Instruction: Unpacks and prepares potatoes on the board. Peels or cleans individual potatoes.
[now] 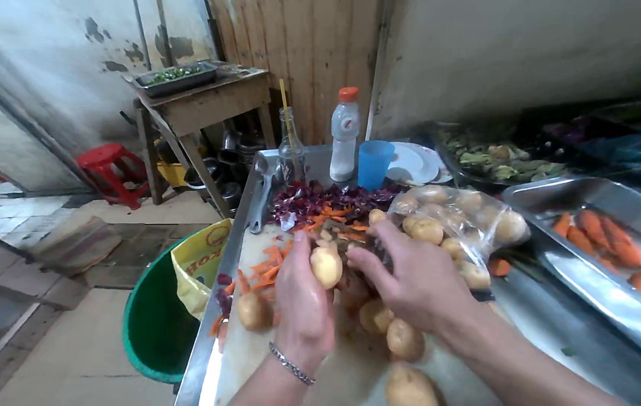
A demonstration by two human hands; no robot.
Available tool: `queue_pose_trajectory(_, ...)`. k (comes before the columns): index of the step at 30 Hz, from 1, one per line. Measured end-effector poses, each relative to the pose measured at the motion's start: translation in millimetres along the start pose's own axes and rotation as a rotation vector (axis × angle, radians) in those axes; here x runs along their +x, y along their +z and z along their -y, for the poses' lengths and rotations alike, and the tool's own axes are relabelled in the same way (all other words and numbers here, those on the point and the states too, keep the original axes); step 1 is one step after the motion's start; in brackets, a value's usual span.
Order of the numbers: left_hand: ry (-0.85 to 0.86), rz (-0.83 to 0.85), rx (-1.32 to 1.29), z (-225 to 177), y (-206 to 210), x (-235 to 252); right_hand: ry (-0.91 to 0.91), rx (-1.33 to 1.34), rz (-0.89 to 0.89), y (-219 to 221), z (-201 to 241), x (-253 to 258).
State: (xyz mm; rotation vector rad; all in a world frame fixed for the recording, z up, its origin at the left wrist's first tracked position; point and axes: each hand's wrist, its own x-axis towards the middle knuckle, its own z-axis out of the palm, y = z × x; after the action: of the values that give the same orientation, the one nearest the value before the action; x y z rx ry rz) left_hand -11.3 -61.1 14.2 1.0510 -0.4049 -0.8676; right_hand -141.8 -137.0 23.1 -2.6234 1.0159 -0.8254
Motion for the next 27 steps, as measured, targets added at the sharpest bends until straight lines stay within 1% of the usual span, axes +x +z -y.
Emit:
queue_pose_trajectory(1,0.039,-0.006,0.020,1.4,0.0,0.4,-0.012,0.016,-0.015,0.1,0.6,-2.1)
queue_pose_trajectory(2,0.088,-0.010,0.022,3.1,-0.8,0.3,-0.067,0.033,-0.049,2.0,4.0,-5.7)
queue_pose_trajectory(4,0.218,0.036,0.026,7.1,-4.8,2.2,-0.192,0.049,-0.123,7.2,12.4,-10.2)
queue_pose_trajectory(5,0.252,0.039,0.055,7.0,-6.4,3.9,-0.200,0.036,-0.132,7.8,12.7,-8.4)
queue_pose_trajectory(6,0.252,0.036,0.095,5.8,-8.1,3.4,-0.152,0.021,-0.107,6.0,9.8,-5.4)
queue_pose_trajectory(7,0.256,0.046,0.129,4.7,-8.1,3.3,-0.053,0.014,-0.045,1.4,5.4,-1.8)
queue_pose_trajectory(9,0.262,0.142,0.138,3.8,-7.2,4.2,0.152,0.024,0.101,-9.7,-5.6,7.0)
queue_pose_trajectory(10,0.211,0.177,0.124,3.5,-7.3,5.1,0.202,0.038,0.126,-12.5,-8.5,9.2)
queue_pose_trajectory(11,0.132,0.172,0.115,3.9,-7.3,6.0,0.204,0.054,0.114,-12.2,-8.3,8.4)
queue_pose_trajectory(13,0.013,0.064,0.099,4.9,-6.4,7.6,0.130,0.091,0.074,-7.1,0.8,1.1)
queue_pose_trajectory(14,0.014,0.016,0.091,4.7,-6.2,8.7,0.058,0.099,0.042,-2.9,6.6,-3.5)
queue_pose_trajectory(15,0.053,0.011,0.080,4.1,-8.1,9.0,-0.014,0.096,0.011,0.9,11.9,-7.8)
queue_pose_trajectory(17,0.206,0.044,0.120,4.9,-10.2,9.5,-0.110,0.066,-0.049,5.4,16.2,-10.8)
queue_pose_trajectory(18,0.246,0.036,0.160,4.5,-10.3,8.3,-0.096,0.050,-0.049,4.2,13.9,-8.7)
queue_pose_trajectory(20,0.280,0.041,0.223,5.5,-9.0,6.4,0.070,0.031,0.068,-4.7,4.1,-1.0)
queue_pose_trajectory(21,0.275,0.077,0.210,4.9,-8.8,6.7,0.153,0.034,0.117,-8.8,-2.3,3.5)
queue_pose_trajectory(22,0.225,0.107,0.176,3.1,-8.5,7.3,0.214,0.048,0.148,-12.3,-6.7,6.9)
queue_pose_trajectory(24,0.007,0.100,0.049,-1.1,-7.0,8.3,0.226,0.078,0.130,-11.7,-6.9,6.9)
queue_pose_trajectory(26,-0.164,0.055,-0.039,-2.6,-4.4,9.5,0.129,0.086,0.077,-3.8,2.5,0.3)
queue_pose_trajectory(27,-0.194,0.053,-0.070,-2.3,-4.0,8.7,0.051,0.083,0.041,1.9,8.1,-4.3)
